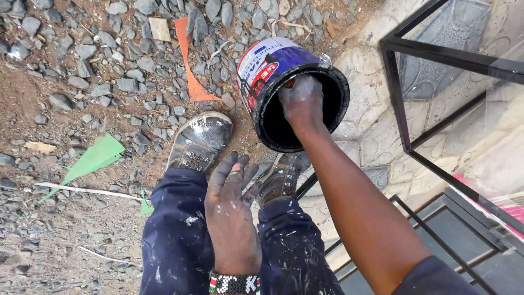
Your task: Painting a black metal frame using a sponge dipped in black paint.
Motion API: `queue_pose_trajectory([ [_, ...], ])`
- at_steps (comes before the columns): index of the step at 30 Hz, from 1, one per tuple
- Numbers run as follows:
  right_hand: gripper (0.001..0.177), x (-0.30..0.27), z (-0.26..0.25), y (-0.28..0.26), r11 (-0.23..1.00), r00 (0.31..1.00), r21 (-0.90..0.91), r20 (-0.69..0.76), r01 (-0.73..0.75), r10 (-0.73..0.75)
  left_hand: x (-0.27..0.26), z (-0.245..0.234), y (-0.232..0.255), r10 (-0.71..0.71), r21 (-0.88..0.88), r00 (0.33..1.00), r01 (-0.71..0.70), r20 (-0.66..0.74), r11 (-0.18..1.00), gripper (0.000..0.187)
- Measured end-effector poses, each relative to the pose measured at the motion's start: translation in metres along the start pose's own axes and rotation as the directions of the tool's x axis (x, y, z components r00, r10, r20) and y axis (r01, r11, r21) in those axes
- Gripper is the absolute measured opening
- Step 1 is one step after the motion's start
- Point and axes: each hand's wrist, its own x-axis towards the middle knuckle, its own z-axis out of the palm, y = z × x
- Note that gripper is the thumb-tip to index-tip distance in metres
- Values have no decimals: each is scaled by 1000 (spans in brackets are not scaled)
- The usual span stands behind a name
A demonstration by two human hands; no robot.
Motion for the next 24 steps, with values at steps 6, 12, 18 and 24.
queue_pose_trajectory([
  [6, 22, -3, -8, -1, 992, 999, 121, 40, -39, 35, 0, 2, 11, -71, -58, 997, 69, -34, 996, 53],
  [12, 19, 3, -27, -15, 861, 892, 310, 343, -403, 294, 2, 0, 11, -19, -99, 1000, 20, 15, 995, 52],
  [18, 15, -5, -72, -23, 190, 522, 492, 730, -849, 442, -2, 4, 28, -42, -29, 999, 43, 11, 999, 56],
  [24, 11, -24, -72, -22, 39, 478, 508, 779, -860, 405, -8, 11, 30, -103, 71, 990, 96, 99, 993, 58],
])
